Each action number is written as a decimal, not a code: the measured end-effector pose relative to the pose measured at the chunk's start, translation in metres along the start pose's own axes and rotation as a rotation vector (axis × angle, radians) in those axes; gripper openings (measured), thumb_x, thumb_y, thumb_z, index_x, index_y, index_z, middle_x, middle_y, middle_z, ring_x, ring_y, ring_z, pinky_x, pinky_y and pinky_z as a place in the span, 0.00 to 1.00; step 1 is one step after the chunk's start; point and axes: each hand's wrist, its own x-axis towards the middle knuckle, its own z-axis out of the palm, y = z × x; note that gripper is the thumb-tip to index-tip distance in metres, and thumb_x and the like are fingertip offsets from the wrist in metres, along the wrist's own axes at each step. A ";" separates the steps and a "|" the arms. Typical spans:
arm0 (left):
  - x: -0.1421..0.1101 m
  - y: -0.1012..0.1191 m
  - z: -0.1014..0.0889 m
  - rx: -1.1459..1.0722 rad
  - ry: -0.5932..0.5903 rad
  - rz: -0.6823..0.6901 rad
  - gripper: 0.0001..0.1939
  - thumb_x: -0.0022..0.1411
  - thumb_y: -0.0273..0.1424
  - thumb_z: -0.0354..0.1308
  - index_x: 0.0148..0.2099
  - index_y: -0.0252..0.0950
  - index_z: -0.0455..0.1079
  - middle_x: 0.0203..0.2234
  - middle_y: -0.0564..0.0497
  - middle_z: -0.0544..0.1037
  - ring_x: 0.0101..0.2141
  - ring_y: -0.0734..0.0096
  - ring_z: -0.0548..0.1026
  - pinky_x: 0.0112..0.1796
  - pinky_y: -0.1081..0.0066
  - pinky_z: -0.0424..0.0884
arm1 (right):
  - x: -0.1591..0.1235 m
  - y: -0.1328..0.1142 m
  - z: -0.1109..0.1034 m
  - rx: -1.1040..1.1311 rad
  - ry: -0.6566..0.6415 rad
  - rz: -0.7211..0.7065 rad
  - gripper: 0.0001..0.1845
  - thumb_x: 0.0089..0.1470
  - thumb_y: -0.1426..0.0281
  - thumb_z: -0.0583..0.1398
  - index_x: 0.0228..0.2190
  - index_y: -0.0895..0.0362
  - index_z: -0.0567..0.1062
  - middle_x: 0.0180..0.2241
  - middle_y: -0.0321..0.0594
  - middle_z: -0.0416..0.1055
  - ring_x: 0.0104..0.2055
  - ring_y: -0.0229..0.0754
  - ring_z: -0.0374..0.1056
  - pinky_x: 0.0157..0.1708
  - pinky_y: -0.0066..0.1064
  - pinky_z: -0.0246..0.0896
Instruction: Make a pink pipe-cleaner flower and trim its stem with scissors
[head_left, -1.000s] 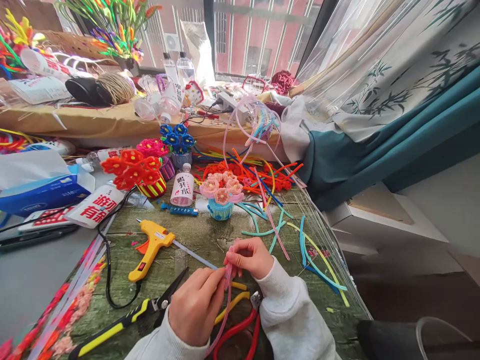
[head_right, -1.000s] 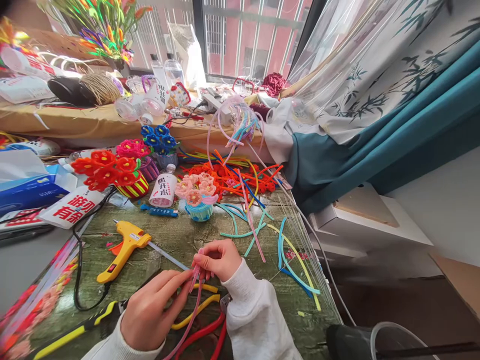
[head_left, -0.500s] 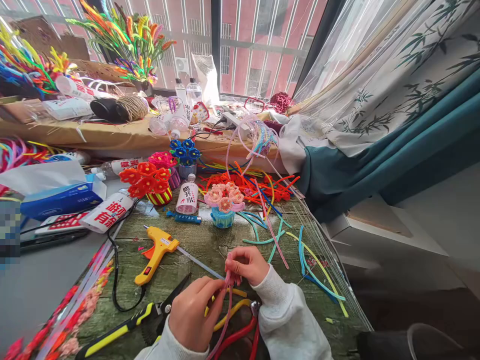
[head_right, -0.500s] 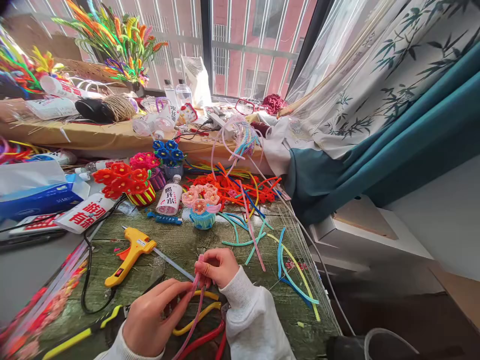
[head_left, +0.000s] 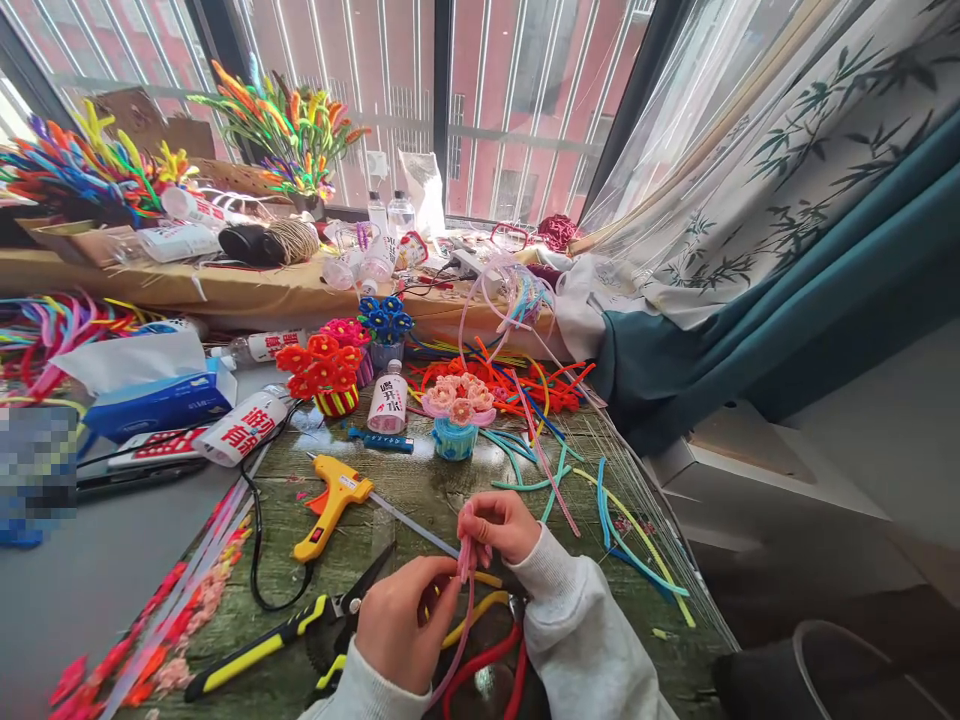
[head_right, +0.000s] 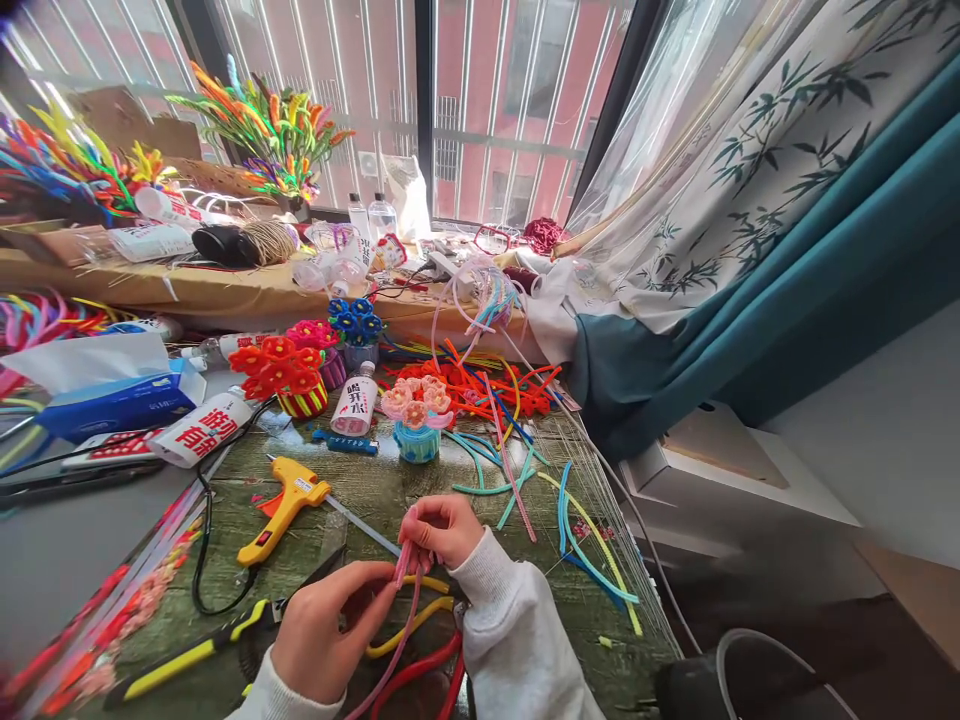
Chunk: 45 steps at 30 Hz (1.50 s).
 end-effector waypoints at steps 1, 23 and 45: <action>0.000 0.000 0.000 -0.011 0.004 -0.006 0.13 0.65 0.37 0.50 0.32 0.39 0.72 0.19 0.55 0.77 0.16 0.75 0.70 0.18 0.76 0.64 | 0.000 -0.001 0.001 0.000 -0.005 -0.009 0.28 0.39 0.46 0.66 0.20 0.61 0.72 0.15 0.34 0.70 0.12 0.30 0.61 0.11 0.21 0.51; 0.026 -0.011 -0.023 0.152 -0.187 0.317 0.14 0.63 0.24 0.48 0.35 0.39 0.75 0.22 0.52 0.75 0.21 0.72 0.74 0.24 0.76 0.66 | 0.007 0.008 0.002 -0.012 0.046 -0.110 0.28 0.42 0.47 0.66 0.20 0.61 0.70 0.13 0.35 0.70 0.10 0.32 0.63 0.07 0.18 0.51; 0.053 -0.031 -0.008 -0.482 -0.404 -0.251 0.16 0.55 0.41 0.57 0.27 0.33 0.73 0.17 0.51 0.77 0.14 0.74 0.71 0.14 0.78 0.62 | 0.001 -0.005 0.009 -0.020 0.201 -0.079 0.22 0.38 0.56 0.71 0.26 0.63 0.76 0.17 0.37 0.74 0.13 0.34 0.67 0.10 0.20 0.56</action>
